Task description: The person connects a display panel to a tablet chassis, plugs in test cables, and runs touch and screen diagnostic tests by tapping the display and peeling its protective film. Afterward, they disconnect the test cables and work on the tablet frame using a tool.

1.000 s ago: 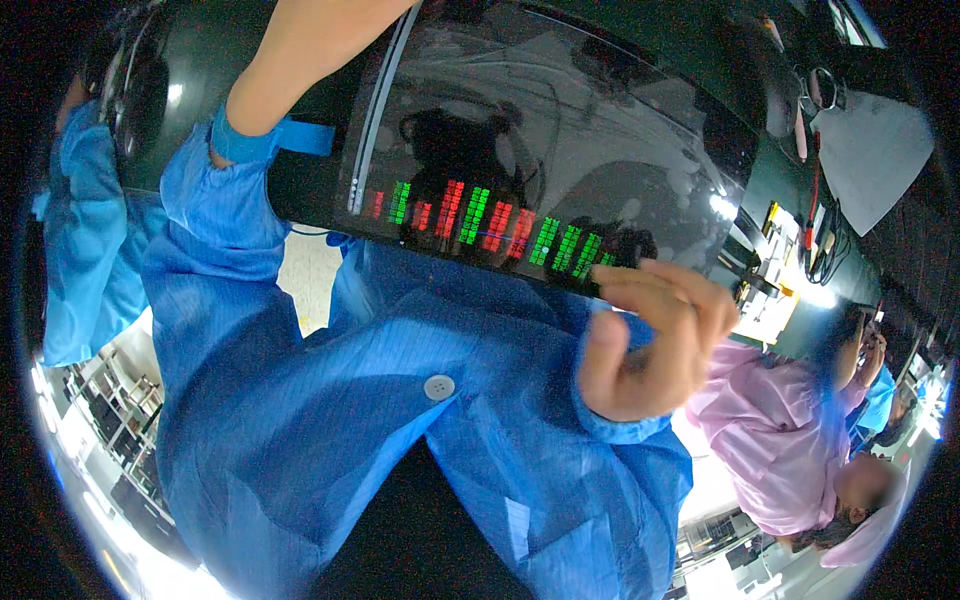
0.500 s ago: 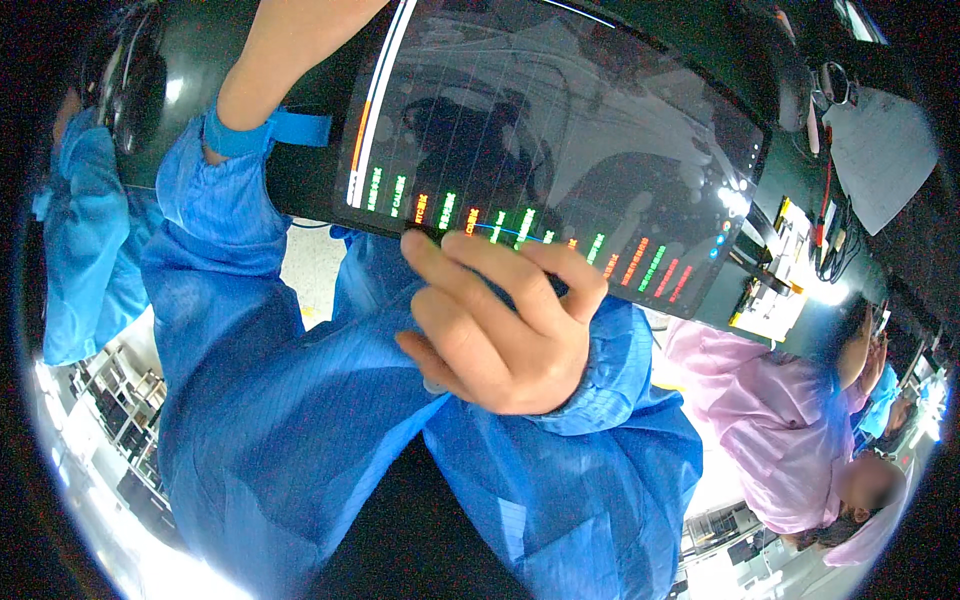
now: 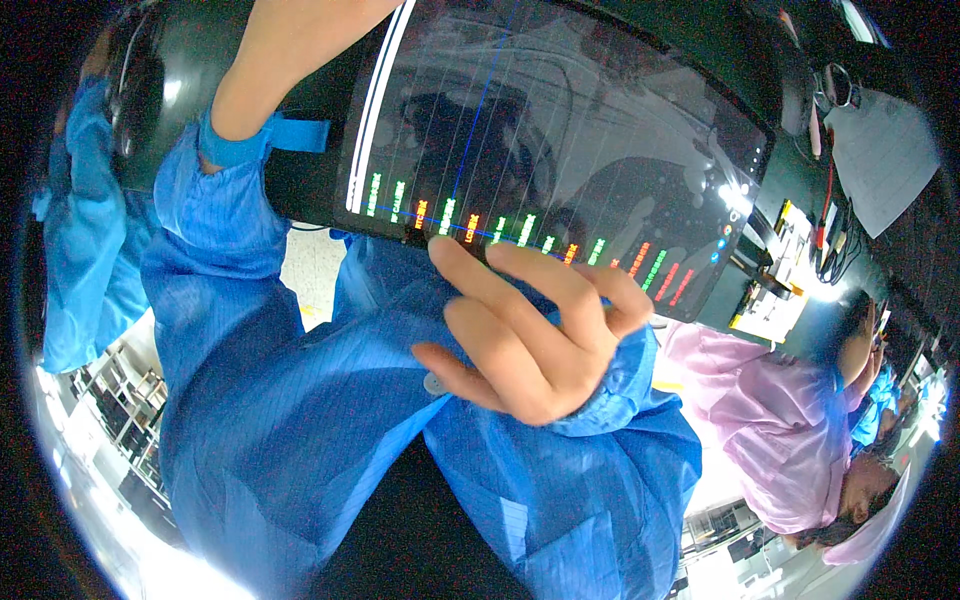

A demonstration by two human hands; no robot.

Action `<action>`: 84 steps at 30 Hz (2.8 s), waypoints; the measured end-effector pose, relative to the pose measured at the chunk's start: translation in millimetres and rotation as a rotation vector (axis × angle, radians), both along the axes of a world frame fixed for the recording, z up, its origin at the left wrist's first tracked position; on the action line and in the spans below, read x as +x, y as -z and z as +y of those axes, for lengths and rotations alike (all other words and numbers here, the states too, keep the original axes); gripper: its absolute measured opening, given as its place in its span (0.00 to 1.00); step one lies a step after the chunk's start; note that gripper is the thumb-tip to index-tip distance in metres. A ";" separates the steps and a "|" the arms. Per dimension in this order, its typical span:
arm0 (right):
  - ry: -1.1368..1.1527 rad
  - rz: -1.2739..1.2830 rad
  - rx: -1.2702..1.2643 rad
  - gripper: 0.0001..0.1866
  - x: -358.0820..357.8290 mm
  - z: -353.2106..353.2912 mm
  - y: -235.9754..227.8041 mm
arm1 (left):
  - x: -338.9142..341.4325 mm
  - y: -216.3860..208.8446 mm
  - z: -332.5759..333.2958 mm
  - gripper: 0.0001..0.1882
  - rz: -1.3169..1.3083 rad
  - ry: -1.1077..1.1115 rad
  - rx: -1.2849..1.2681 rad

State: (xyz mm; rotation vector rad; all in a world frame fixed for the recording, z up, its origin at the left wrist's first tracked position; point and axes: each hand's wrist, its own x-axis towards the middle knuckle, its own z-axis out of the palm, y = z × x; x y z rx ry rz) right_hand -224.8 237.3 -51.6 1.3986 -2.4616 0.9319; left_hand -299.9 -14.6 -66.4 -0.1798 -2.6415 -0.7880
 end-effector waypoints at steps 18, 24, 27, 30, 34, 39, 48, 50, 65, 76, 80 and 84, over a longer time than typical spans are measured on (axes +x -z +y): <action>0.433 0.024 -0.168 0.34 -29.1 73.7 9.9 | 14.7 -30.1 11.9 0.06 -0.191 0.553 0.442; 0.696 0.120 -0.103 0.38 -44.1 80.8 4.0 | 16.5 -26.6 8.0 0.06 -0.413 0.776 0.827; 0.730 0.131 -0.083 0.36 -49.2 87.6 3.0 | 15.1 -23.7 7.7 0.05 -0.410 0.821 0.915; 0.669 0.107 0.003 0.19 -43.8 92.5 -5.4 | 13.9 -18.9 3.2 0.07 -0.487 0.807 1.017; 0.399 -0.038 -0.117 0.09 -29.6 83.8 -14.6 | 8.8 -20.2 -11.5 0.08 -0.316 0.416 0.775; -0.054 -0.067 -0.205 0.08 -17.1 43.8 -20.0 | 14.7 -21.0 3.9 0.20 -0.104 -0.068 0.317; -0.288 -0.201 -0.377 0.07 -0.9 10.6 -8.1 | 73.1 8.8 40.5 0.32 -0.333 -0.418 0.701; -0.279 -0.202 -0.393 0.06 -1.5 10.4 -6.1 | 71.6 5.1 46.5 0.33 -0.321 -0.400 0.718; -0.277 -0.162 -0.601 0.08 -14.0 -5.2 18.2 | 76.6 4.4 31.6 0.31 -0.175 -0.281 0.424; -0.347 -0.226 -0.592 0.07 -6.9 -0.5 15.9 | 66.3 -0.6 43.5 0.33 0.136 -0.155 -0.464; -0.365 -0.248 -0.601 0.06 -6.5 0.6 16.6 | 68.9 3.1 36.6 0.31 -0.066 -0.241 0.001; -0.359 -0.242 -0.634 0.06 -7.8 2.0 18.8 | 57.8 0.8 51.7 0.36 -0.058 -0.109 1.121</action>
